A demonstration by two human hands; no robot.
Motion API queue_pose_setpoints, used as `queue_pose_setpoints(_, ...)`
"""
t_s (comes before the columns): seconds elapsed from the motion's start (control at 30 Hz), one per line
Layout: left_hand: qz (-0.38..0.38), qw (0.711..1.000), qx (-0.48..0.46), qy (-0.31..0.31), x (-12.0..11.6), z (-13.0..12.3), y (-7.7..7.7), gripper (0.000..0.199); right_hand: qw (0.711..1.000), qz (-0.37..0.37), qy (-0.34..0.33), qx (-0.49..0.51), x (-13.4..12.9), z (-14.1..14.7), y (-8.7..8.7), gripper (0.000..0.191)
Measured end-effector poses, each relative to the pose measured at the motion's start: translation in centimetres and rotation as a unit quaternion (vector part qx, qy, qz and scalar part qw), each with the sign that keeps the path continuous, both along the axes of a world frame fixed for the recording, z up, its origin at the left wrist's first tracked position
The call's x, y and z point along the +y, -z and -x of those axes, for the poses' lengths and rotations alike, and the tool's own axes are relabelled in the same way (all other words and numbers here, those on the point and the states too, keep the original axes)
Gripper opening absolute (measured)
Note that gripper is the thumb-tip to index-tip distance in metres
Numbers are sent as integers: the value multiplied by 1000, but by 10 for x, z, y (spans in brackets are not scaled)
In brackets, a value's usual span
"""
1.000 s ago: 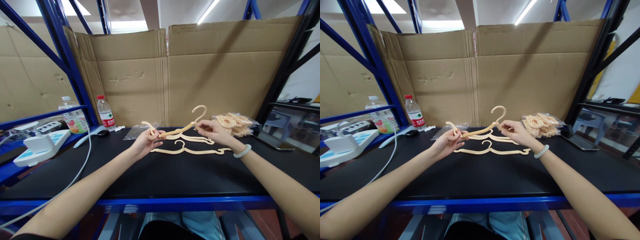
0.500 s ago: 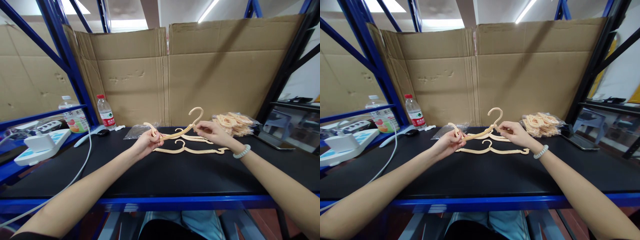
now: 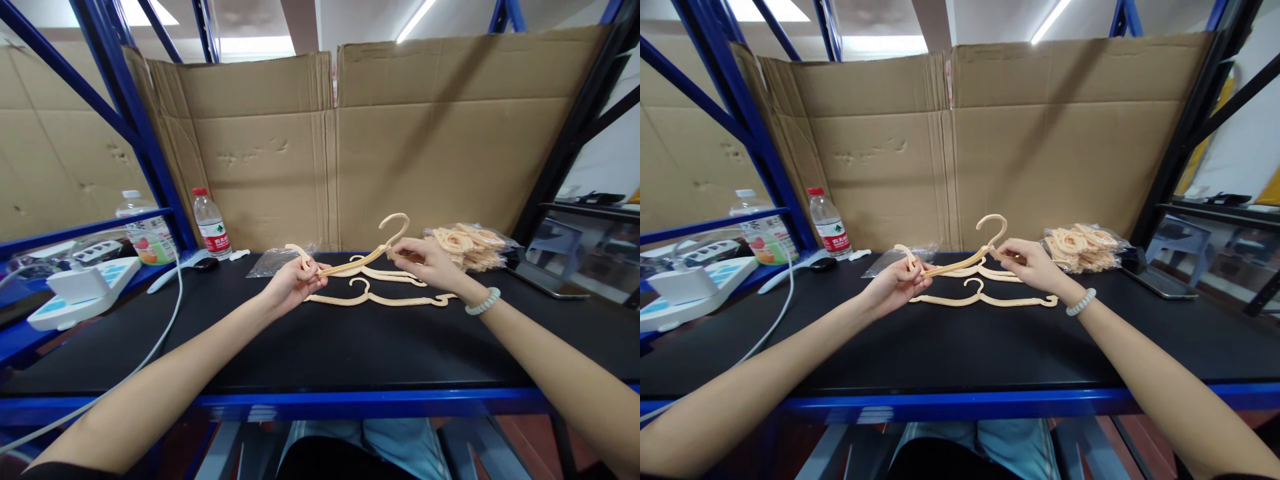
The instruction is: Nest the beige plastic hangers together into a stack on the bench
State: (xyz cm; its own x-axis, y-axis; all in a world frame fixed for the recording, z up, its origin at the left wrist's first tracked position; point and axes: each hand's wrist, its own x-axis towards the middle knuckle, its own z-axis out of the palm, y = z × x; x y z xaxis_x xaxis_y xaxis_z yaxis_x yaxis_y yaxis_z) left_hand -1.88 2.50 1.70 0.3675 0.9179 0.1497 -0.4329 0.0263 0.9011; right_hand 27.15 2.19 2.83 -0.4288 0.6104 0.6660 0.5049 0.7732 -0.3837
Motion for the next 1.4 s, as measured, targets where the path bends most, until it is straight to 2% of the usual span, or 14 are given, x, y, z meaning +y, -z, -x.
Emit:
queue_pose_setpoints(0.2,-9,1000,13,-6,-4,-2,-4,20,1000,-8,-6,2,-1,1,0,11)
queue_pose_setpoints(0.47,-9,996,27,-88,-6,-5,-4,21,999,-40,-10,0,-4,7,3,8)
queue_pose_setpoints(0.8,-23,987,28,-157,-7,-5,-2,21,999,-53,-12,2,-8,16,7,8)
queue_pose_setpoints(1.17,-51,974,8,-219,-10,-8,2,22,992,-117,48,-3,-14,26,12,13)
queue_pose_setpoints(1.4,-61,972,15,-225,-11,-9,2,22,993,-89,81,-7,-19,31,13,18)
